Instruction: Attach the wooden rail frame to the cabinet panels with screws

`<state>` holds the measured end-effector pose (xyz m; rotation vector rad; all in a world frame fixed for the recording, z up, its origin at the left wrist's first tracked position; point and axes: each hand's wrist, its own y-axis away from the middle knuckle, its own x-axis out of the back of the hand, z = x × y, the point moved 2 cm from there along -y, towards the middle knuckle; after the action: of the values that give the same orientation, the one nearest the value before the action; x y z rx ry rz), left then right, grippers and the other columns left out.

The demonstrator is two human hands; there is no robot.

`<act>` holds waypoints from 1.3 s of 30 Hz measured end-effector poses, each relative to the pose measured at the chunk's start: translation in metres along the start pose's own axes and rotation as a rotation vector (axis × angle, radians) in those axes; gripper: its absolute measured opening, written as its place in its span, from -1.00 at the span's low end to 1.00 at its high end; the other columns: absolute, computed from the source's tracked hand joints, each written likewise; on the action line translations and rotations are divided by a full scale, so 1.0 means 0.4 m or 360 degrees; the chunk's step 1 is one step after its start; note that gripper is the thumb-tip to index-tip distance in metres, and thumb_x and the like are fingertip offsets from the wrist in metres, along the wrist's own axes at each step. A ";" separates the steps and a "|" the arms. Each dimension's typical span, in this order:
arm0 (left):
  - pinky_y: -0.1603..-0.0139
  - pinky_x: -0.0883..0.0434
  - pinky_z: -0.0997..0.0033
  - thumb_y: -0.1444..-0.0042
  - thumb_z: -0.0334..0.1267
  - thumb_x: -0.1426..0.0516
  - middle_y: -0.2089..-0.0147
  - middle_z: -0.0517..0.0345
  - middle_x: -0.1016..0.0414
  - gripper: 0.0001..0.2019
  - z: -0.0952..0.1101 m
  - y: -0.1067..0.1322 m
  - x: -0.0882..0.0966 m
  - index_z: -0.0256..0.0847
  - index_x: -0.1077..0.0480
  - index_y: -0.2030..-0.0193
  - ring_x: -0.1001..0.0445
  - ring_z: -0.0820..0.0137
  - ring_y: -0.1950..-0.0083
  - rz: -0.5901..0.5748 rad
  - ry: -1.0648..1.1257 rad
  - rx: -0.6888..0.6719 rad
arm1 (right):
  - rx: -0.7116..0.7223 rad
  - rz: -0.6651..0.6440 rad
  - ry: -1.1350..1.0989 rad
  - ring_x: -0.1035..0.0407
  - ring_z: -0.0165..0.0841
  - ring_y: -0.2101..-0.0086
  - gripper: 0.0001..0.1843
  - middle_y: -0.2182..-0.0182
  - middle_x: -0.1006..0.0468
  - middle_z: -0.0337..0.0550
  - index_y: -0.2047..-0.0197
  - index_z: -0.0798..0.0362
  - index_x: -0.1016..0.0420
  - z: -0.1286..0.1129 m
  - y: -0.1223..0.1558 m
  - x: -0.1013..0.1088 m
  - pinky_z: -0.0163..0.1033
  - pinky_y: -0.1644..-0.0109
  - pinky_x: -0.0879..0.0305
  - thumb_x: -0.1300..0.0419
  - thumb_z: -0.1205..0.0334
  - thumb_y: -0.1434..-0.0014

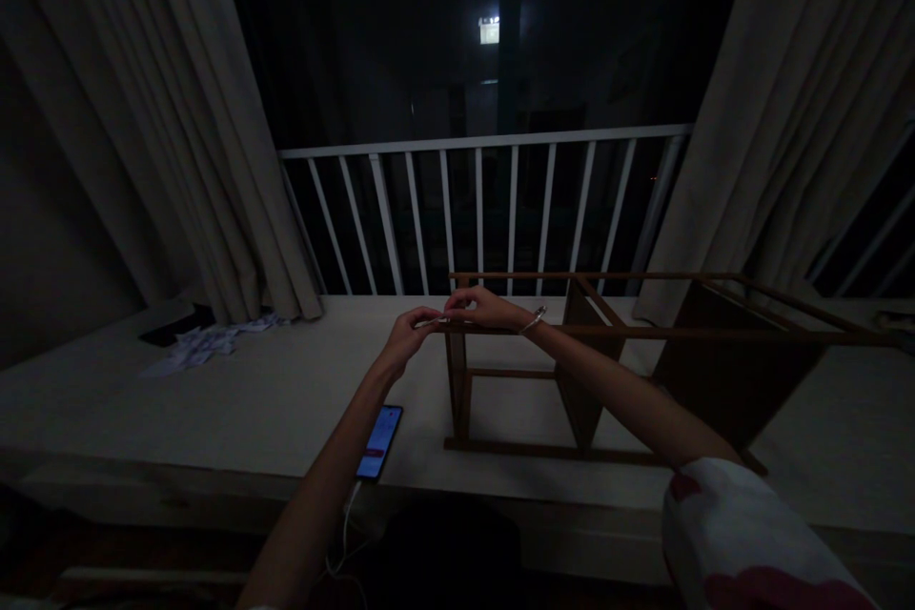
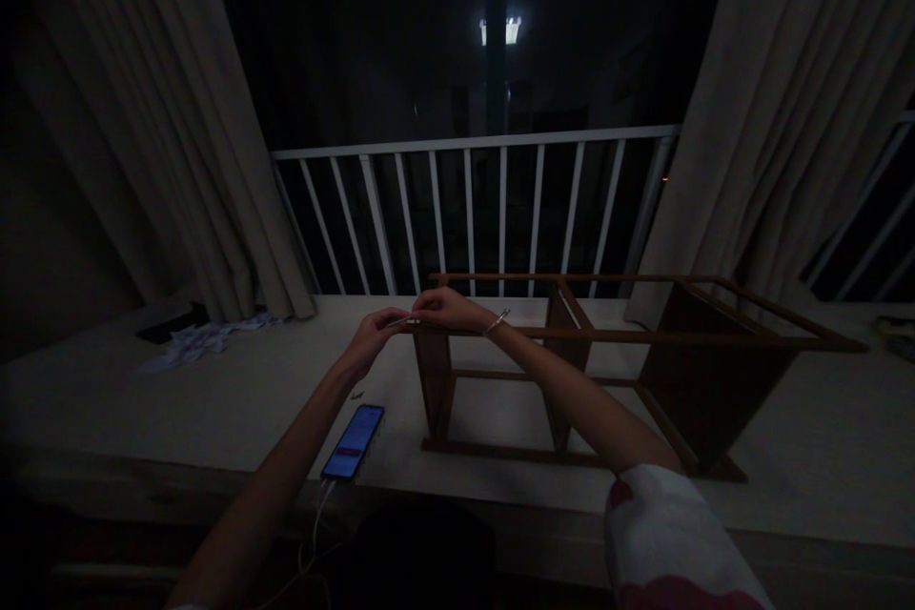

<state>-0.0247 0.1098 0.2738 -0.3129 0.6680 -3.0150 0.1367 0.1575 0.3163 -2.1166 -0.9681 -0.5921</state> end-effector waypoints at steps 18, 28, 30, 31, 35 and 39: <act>0.33 -0.25 0.46 0.22 -0.08 -0.20 0.45 0.19 -0.40 -0.74 -0.009 0.003 -0.025 -0.26 -0.39 0.48 -0.34 0.45 0.38 0.0249 -0.0219 -0.0020 | -0.0023 -0.0028 -0.0053 -0.28 -0.49 0.42 -0.70 0.44 -0.43 -0.19 0.31 0.21 -0.42 0.008 -0.005 -0.003 -0.40 0.35 -0.20 -0.10 0.11 -0.02; 0.28 -0.26 0.44 0.29 -0.07 -0.24 0.37 0.12 -0.47 -0.66 -0.019 0.006 -0.025 -0.27 -0.44 0.39 -0.39 0.40 0.30 0.0207 0.0055 0.0211 | -0.0002 0.0067 -0.0067 -0.28 -0.49 0.44 -0.64 0.46 -0.44 -0.18 0.29 0.21 -0.42 0.038 -0.015 -0.003 -0.38 0.36 -0.21 -0.10 0.05 -0.01; 0.25 -0.26 0.42 0.31 -0.08 -0.25 0.37 0.11 -0.48 -0.66 -0.019 0.005 -0.026 -0.27 -0.44 0.39 -0.39 0.39 0.29 0.0212 0.0101 0.0227 | -0.0017 0.0079 -0.0047 -0.28 -0.48 0.44 -0.64 0.46 -0.44 -0.18 0.29 0.21 -0.43 0.040 -0.015 -0.002 -0.38 0.36 -0.22 -0.10 0.05 -0.01; 0.24 -0.26 0.42 0.31 -0.09 -0.26 0.37 0.11 -0.49 -0.66 -0.019 0.004 -0.026 -0.28 -0.45 0.39 -0.39 0.39 0.29 0.0216 0.0124 0.0228 | -0.0027 0.0085 -0.0043 -0.29 -0.48 0.44 -0.64 0.46 -0.44 -0.18 0.29 0.20 -0.43 0.039 -0.015 -0.002 -0.38 0.35 -0.22 -0.10 0.04 -0.01; 0.17 -0.25 0.40 0.32 -0.11 -0.26 0.35 0.11 -0.49 -0.67 -0.023 0.004 -0.027 -0.27 -0.46 0.39 -0.39 0.38 0.25 0.0222 0.0176 0.0195 | -0.0025 0.0071 -0.0056 -0.31 -0.45 0.38 -0.64 0.39 -0.47 -0.14 0.25 0.19 -0.42 0.029 -0.011 -0.002 -0.35 0.29 -0.25 -0.09 0.06 -0.03; 0.14 -0.25 0.37 0.32 -0.12 -0.27 0.35 0.10 -0.49 -0.70 -0.024 0.004 -0.026 -0.26 -0.47 0.42 -0.39 0.37 0.25 0.0242 0.0164 0.0189 | 0.0056 0.0032 -0.0076 -0.33 -0.42 0.30 -0.66 0.32 -0.47 -0.12 0.22 0.18 -0.44 0.019 -0.007 -0.003 -0.33 0.21 -0.25 -0.09 0.09 -0.04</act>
<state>-0.0166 0.1130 0.2626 -0.0976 0.4914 -2.9241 0.1346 0.1640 0.3121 -2.1150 -0.9754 -0.5130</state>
